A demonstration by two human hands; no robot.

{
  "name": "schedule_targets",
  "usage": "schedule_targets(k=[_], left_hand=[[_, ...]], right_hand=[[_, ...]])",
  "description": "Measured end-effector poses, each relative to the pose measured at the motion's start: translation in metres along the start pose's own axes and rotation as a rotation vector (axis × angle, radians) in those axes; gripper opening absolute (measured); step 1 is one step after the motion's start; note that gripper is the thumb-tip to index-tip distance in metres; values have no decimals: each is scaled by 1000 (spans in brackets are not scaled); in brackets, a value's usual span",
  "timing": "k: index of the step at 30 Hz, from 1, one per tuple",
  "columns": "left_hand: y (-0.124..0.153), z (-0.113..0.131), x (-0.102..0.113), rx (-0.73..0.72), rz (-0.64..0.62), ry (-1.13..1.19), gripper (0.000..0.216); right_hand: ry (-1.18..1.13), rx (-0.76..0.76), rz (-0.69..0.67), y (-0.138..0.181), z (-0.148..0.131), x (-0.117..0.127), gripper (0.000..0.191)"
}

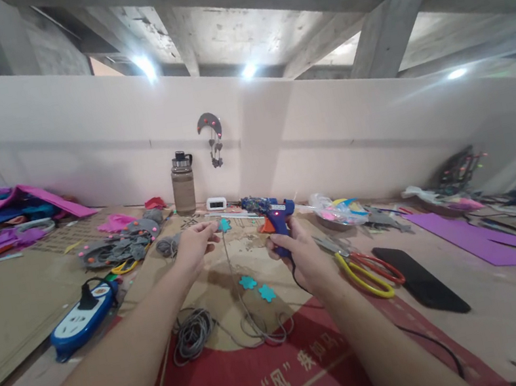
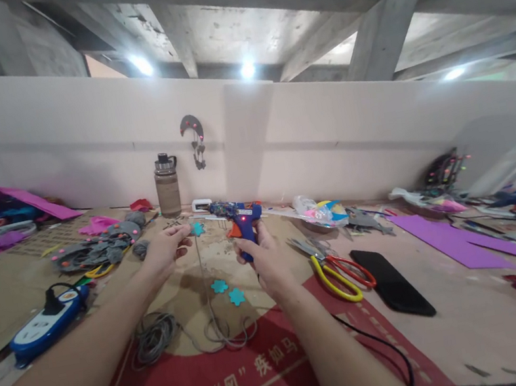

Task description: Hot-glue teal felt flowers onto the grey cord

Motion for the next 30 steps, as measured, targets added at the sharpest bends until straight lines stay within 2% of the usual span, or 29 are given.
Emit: schedule_targets(k=[8,12,22,30], left_hand=[[-5,-3,1,17,1,49,37],[-4,-3,-1,8,-2,38,36],[-3,-3,-3,2,-27,-12,33],[-5,-7,-3,-29,-57,-84,33]], right_hand=[[555,163,64,1,-1,4,39],[725,253,51,2,3,4,42],[763,349,13,-2,14,3,53],[841,294,4,3,7,-1,54]])
Point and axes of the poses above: each hand's wrist, its own y-axis away from the middle knuckle, its own x-axis out of the back of the hand, z = x × y, the point moved 4 cm from there along -y, towards the middle knuckle, and after that the axes turned 5 degrees about -z, right-handed, at the moved point
